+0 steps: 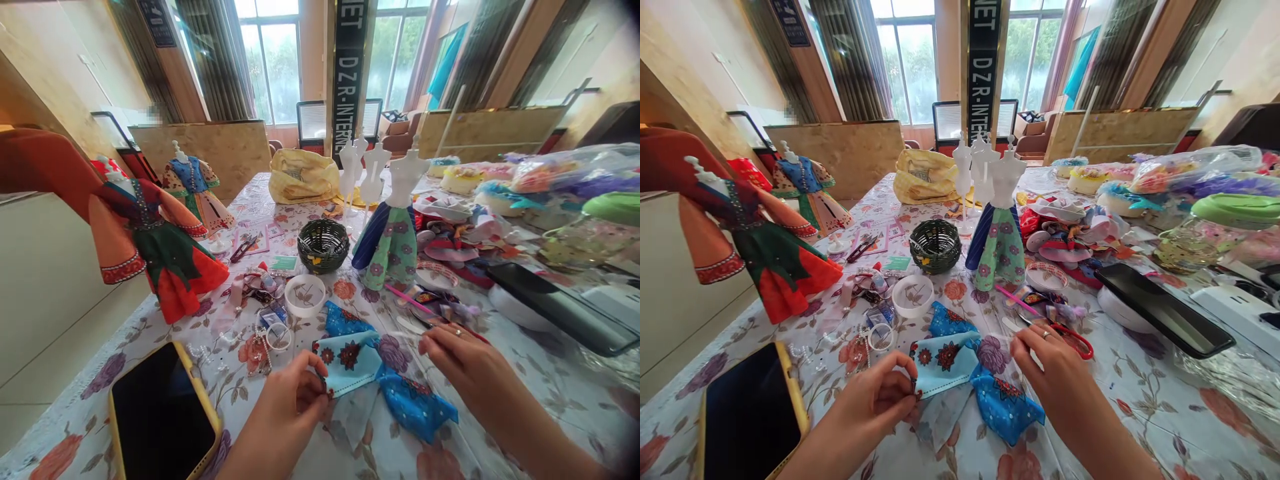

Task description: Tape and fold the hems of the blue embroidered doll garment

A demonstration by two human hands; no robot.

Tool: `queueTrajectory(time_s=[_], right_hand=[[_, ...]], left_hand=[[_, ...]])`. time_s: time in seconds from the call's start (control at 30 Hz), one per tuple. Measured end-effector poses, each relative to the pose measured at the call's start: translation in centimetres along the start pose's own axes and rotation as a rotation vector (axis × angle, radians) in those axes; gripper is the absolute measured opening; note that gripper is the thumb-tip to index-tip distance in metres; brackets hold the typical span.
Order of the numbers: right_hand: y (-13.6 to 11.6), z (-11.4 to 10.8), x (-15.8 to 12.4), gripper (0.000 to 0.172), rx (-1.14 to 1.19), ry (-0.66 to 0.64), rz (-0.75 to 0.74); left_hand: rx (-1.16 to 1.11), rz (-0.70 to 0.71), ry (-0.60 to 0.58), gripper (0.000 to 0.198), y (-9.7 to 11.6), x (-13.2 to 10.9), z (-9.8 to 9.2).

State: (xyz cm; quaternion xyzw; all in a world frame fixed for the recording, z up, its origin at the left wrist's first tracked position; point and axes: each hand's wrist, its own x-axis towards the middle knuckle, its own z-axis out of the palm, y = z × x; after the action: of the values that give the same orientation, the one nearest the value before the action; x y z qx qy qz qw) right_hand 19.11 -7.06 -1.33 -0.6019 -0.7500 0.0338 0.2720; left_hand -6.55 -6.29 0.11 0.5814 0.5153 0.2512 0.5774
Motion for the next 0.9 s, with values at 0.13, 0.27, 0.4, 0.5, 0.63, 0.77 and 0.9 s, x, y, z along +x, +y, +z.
queueTrajectory(time_s=[0.13, 0.27, 0.4, 0.5, 0.63, 0.77, 0.9], right_hand=[[-1.9, -1.5, 3.5, 0.032, 0.065, 0.068, -0.034], [-4.0, -2.4, 8.3, 0.031, -0.001, 0.188, -0.124], [-5.7, -2.1, 13.2, 0.032, -0.183, 0.074, -0.137], [-6.5, -1.3, 16.3, 0.032, -0.229, 0.023, -0.127], [-6.5, 0.2, 19.2, 0.032, -0.288, -0.067, -0.078], [-5.9, 1.2, 20.3, 0.028, -0.307, -0.15, -0.054], [-5.4, 1.4, 20.4, 0.03, -0.292, -0.197, -0.073]], left_hand=[[0.016, 0.029, -0.002, 0.011, 0.1, -0.2, -0.1], [0.041, 0.061, -0.02, 0.009, -0.1, -0.3, -0.1], [0.073, 0.062, -0.01, 0.01, 0.0, -0.4, 0.0], [0.078, 0.056, -0.015, 0.011, 0.1, -0.5, 0.0], [0.082, 0.07, -0.011, 0.012, 0.1, -0.6, 0.0], [0.089, 0.069, 0.008, 0.011, 0.1, -0.5, -0.1], [0.083, 0.076, 0.013, 0.01, 0.1, -0.6, 0.0]])
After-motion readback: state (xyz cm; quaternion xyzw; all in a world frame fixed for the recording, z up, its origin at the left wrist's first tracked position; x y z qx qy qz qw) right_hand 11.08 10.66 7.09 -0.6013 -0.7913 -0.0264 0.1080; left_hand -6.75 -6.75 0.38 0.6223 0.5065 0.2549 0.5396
